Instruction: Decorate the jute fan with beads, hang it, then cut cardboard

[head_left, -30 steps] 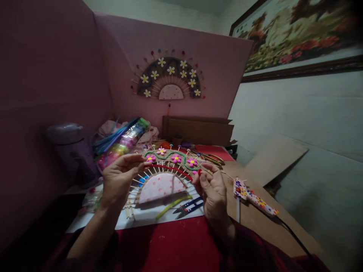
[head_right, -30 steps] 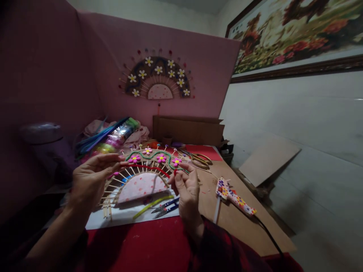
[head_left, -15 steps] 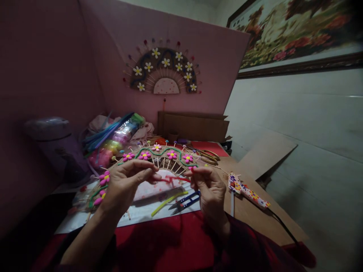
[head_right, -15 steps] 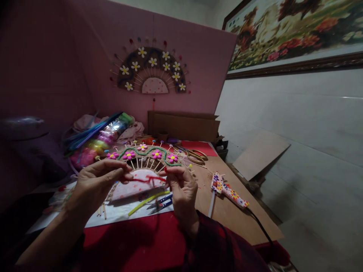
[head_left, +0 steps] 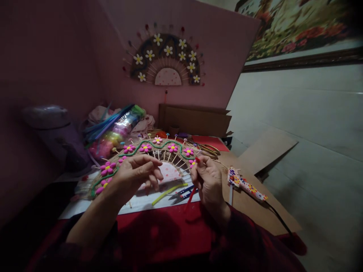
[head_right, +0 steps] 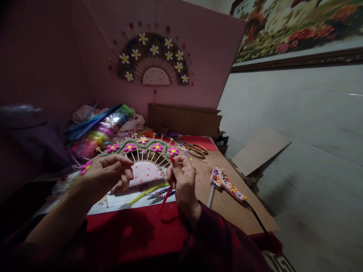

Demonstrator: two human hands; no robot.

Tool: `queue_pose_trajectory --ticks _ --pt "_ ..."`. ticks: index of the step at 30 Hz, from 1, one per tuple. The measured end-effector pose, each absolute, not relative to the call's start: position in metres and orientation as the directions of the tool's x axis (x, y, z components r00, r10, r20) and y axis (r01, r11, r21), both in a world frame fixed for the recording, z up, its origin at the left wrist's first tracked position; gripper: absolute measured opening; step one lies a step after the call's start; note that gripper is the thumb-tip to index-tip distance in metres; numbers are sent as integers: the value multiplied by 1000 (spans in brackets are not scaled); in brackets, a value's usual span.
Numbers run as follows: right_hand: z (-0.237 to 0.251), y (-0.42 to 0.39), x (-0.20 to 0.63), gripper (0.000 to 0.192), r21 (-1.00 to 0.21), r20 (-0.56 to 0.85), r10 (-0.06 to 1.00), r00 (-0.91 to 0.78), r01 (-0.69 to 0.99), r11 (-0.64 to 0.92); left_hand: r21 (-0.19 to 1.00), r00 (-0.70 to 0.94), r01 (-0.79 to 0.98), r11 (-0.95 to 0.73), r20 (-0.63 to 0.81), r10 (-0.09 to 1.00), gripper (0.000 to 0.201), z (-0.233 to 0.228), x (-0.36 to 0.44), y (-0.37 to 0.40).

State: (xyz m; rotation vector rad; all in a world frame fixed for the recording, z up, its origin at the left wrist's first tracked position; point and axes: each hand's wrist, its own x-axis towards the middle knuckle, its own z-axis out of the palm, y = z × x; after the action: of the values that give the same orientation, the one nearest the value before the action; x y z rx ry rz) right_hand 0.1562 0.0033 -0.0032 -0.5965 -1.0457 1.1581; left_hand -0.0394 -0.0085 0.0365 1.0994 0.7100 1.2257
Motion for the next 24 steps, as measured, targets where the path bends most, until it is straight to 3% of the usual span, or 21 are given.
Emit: queue_pose_trajectory --ticks 8,15,21,24 --pt "-7 -8 148 22 -908 366 922 -127 -266 324 949 242 -312 -40 120 963 24 31 -39 -5" --pt "-10 -5 147 20 -912 364 922 -133 -252 324 972 235 -205 -112 160 959 21 30 -37 -6" --pt "-13 -8 148 19 -887 455 886 -93 -138 441 974 242 -129 -189 215 946 22 27 -32 -5" --pt "-17 -6 149 21 -884 467 870 -160 -93 458 968 225 -73 -239 249 942 24 23 -25 -6"
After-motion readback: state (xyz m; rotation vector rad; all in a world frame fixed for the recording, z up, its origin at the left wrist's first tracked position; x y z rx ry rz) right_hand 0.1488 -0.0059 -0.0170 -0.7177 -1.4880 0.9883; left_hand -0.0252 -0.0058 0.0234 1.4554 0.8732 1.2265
